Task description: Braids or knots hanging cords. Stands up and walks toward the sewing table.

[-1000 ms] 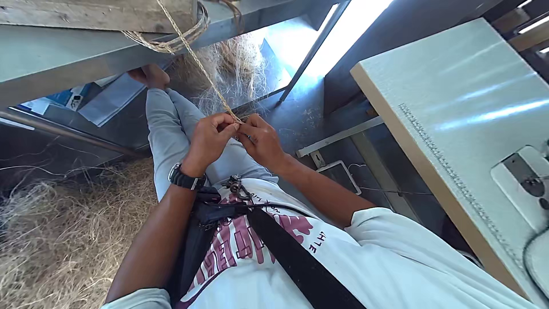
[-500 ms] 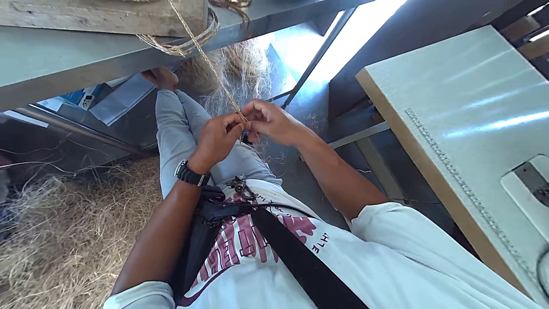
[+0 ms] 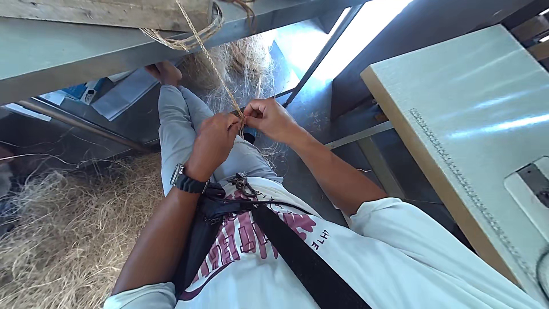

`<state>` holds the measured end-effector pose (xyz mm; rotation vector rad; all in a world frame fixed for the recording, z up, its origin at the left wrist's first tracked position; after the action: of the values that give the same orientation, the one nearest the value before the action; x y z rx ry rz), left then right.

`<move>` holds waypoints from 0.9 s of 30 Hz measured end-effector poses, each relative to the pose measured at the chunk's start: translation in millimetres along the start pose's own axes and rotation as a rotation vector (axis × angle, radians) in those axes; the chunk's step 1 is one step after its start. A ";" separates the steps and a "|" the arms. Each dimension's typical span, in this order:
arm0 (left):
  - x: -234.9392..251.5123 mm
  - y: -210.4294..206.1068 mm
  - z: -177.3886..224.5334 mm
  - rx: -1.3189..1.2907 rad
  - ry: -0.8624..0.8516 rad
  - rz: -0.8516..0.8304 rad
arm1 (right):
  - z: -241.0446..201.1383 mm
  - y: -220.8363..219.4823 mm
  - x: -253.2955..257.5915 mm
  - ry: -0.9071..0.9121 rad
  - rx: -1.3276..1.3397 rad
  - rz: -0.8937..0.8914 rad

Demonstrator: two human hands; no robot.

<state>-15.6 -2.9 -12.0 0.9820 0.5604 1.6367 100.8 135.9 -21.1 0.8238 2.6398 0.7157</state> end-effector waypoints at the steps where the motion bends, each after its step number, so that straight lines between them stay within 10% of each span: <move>1: -2.4 2.6 4.8 0.033 0.026 0.004 | 1.2 -2.3 -0.6 0.009 0.027 -0.001; 27: -19.6 -22.5 26.7 0.340 0.081 -0.046 | 0.5 -30.4 -8.1 -0.220 0.659 -0.155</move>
<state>20.3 -18.2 -21.0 1.1419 0.9323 1.5749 93.7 109.6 -36.8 0.7738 2.6986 -0.2981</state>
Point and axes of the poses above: each hand's wrist, its own x-axis towards the middle knuckle, its own y-axis out of the back of the hand, z = x × y, the point moved 4 cm from there along x, towards the middle knuckle, and after that the axes turned 5 degrees about -y, right-handed, at the moved point
